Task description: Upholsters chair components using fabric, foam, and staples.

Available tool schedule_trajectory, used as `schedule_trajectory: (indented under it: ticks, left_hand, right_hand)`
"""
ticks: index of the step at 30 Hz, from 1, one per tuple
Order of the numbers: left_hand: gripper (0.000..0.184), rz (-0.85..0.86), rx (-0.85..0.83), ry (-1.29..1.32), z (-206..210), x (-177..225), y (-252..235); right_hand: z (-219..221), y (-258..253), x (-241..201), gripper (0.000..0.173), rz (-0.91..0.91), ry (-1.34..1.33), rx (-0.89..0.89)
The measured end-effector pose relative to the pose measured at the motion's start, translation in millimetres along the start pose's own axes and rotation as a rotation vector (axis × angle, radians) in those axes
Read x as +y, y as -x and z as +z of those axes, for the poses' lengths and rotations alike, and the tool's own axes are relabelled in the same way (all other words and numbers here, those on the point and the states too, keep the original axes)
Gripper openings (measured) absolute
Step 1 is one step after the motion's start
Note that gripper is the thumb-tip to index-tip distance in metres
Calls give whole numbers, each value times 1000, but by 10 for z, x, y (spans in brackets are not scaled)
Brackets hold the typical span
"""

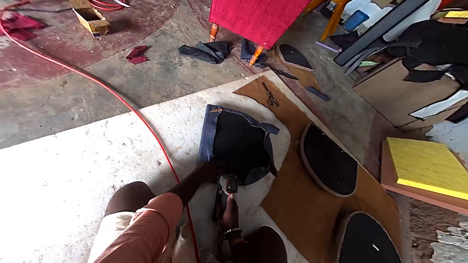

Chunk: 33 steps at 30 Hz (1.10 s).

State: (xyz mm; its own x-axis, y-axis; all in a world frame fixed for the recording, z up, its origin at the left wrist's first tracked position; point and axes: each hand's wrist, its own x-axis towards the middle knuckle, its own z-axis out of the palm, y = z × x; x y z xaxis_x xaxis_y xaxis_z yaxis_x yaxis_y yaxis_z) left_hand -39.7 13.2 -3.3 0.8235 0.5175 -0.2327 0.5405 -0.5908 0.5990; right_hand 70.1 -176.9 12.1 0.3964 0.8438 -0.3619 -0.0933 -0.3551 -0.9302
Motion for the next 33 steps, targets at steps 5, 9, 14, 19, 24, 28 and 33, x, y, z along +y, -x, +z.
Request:
schedule_trajectory:
  ticks: [5, 9, 14, 19, 24, 28, 33]
  left_hand:
    - [31, -42, -22, 14, -52, 49, 26]
    - [35, -34, -139, -21, -317, 32, 77]
    - [28, -30, -40, -2, -173, -55, 68]
    - [26, -13, -21, 46, -182, -119, 88]
    - [28, -8, -78, 52, -288, -149, 40]
    - [33, -93, -12, 81, -284, -120, 38]
    - [35, -105, -58, 59, -373, -77, -75]
  right_hand:
    - [45, -102, -28, 66, 21, 58, 23]
    - [18, 4, -97, 70, -3, 78, 13]
    - [117, -21, -31, 76, 2, 60, -38]
    - [152, -37, -36, 72, 25, 102, -4]
    - [210, 80, -73, 72, 25, 70, -62]
    - [342, -42, -33, 71, 28, 119, -72]
    - [334, 0, -135, 68, 43, 84, -101]
